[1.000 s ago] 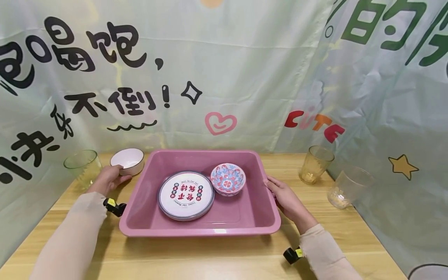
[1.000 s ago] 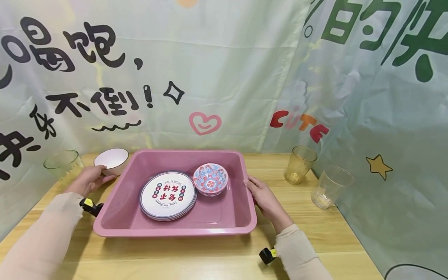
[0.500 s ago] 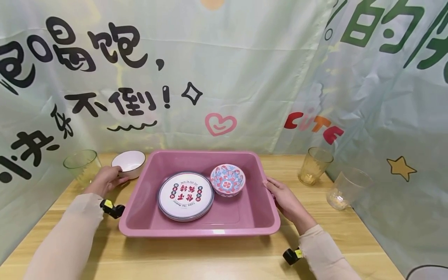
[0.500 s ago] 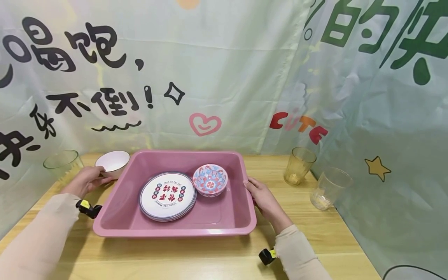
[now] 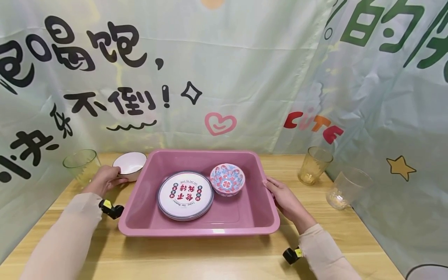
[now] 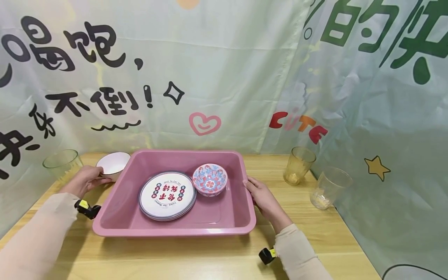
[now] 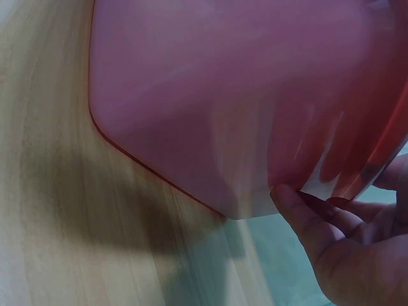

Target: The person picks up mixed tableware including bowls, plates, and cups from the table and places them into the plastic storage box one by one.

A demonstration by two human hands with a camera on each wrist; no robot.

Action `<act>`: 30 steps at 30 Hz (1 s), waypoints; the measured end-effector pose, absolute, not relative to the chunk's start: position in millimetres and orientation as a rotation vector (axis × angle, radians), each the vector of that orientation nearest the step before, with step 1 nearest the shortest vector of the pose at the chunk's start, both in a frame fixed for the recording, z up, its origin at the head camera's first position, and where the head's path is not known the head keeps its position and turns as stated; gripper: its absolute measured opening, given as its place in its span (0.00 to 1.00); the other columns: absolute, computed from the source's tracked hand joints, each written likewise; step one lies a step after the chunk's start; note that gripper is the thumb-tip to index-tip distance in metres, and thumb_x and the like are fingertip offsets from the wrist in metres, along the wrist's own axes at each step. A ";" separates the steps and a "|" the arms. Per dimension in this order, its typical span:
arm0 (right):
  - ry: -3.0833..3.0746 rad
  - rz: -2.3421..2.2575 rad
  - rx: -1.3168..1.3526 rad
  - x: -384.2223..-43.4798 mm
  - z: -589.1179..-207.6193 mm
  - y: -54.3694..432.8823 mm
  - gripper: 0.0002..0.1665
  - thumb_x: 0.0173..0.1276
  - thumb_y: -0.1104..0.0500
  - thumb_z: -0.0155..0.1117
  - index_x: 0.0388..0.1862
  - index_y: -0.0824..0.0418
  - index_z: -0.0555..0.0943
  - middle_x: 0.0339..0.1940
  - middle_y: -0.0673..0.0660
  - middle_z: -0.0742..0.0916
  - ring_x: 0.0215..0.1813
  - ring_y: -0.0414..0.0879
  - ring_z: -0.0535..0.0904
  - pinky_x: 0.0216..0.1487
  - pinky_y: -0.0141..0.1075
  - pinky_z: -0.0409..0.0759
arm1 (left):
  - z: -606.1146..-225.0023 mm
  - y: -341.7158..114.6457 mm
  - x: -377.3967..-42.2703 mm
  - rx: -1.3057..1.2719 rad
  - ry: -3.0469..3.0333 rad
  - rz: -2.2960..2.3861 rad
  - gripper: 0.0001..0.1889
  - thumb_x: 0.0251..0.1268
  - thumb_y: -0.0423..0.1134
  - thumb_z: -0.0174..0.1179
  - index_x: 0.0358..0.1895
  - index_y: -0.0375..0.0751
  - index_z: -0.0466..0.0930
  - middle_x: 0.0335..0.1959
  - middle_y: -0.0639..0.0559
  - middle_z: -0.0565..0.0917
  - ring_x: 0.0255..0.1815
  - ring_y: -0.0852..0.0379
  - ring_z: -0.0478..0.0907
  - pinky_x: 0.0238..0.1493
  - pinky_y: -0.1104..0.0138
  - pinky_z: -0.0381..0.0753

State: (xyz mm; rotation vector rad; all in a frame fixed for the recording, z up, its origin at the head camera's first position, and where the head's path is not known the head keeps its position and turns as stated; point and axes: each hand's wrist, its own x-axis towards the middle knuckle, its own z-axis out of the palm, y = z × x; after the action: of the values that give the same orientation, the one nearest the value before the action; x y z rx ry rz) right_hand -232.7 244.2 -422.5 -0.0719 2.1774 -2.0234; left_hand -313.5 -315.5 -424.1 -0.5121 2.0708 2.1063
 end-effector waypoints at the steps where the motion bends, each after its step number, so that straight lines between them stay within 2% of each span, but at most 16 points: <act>1: 2.177 -2.024 -0.073 -232.6 -421.9 244.2 0.31 0.78 0.52 0.51 0.73 0.68 0.63 0.44 0.58 0.82 0.41 0.40 0.79 0.43 0.34 0.81 | -423.7 -315.4 -313.1 -0.507 2.090 2.089 0.18 0.62 0.23 0.35 0.53 0.13 0.50 0.43 0.34 0.63 0.25 0.56 0.81 0.40 0.67 0.85; 4: 2.181 -2.010 -0.093 -232.4 -420.6 244.5 0.33 0.79 0.52 0.51 0.74 0.69 0.62 0.44 0.58 0.82 0.41 0.40 0.78 0.43 0.34 0.81 | -423.9 -315.7 -312.3 -0.481 2.120 2.067 0.17 0.61 0.23 0.35 0.51 0.12 0.51 0.42 0.32 0.64 0.24 0.55 0.81 0.38 0.67 0.85; 7: 2.176 -2.003 -0.102 -231.9 -418.9 244.3 0.33 0.79 0.52 0.50 0.74 0.69 0.61 0.43 0.57 0.81 0.41 0.40 0.78 0.43 0.33 0.80 | -423.4 -315.0 -311.2 -0.465 2.145 2.055 0.20 0.61 0.23 0.35 0.54 0.09 0.50 0.40 0.31 0.66 0.23 0.55 0.82 0.37 0.66 0.85; 11: 2.187 -1.989 -0.101 -231.8 -417.3 244.2 0.33 0.79 0.52 0.50 0.74 0.69 0.61 0.40 0.56 0.80 0.40 0.39 0.77 0.43 0.33 0.80 | -419.3 -314.1 -310.2 -0.462 2.164 2.044 0.19 0.60 0.23 0.36 0.52 0.10 0.52 0.40 0.31 0.68 0.23 0.54 0.82 0.37 0.66 0.85; 17: 2.203 -1.977 -0.096 -234.3 -418.8 244.8 0.33 0.79 0.51 0.50 0.74 0.68 0.61 0.45 0.59 0.80 0.42 0.41 0.77 0.44 0.34 0.80 | -407.1 -314.4 -308.2 -0.432 2.252 1.937 0.19 0.64 0.25 0.37 0.55 0.12 0.55 0.37 0.35 0.71 0.22 0.56 0.83 0.35 0.68 0.85; 23: 2.193 -1.982 -0.105 -234.5 -418.3 245.1 0.32 0.79 0.52 0.49 0.74 0.68 0.62 0.40 0.56 0.79 0.40 0.40 0.76 0.42 0.33 0.80 | -391.9 -315.9 -304.4 -0.345 2.311 1.908 0.12 0.63 0.25 0.38 0.46 0.18 0.61 0.35 0.39 0.72 0.23 0.59 0.83 0.35 0.69 0.85; 26: 2.191 -1.987 -0.094 -234.2 -418.1 244.9 0.31 0.79 0.52 0.50 0.73 0.67 0.63 0.40 0.56 0.79 0.40 0.40 0.76 0.42 0.33 0.80 | -384.6 -316.2 -301.8 -0.319 2.309 1.909 0.17 0.64 0.25 0.36 0.50 0.12 0.57 0.39 0.35 0.70 0.23 0.59 0.83 0.36 0.70 0.84; 30: 2.196 -1.978 -0.101 -233.7 -418.2 245.5 0.32 0.79 0.52 0.50 0.74 0.68 0.62 0.44 0.59 0.80 0.41 0.40 0.77 0.43 0.33 0.80 | -376.8 -316.8 -299.5 -0.293 2.298 1.907 0.27 0.65 0.25 0.35 0.62 0.05 0.45 0.42 0.31 0.69 0.25 0.59 0.83 0.38 0.70 0.84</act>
State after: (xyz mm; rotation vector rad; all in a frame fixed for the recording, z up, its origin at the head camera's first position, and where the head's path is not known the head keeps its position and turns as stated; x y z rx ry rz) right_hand -233.7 245.5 -418.2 -0.1007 2.1960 -1.9782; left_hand -299.5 -316.8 -376.8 -0.2926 2.2980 1.9074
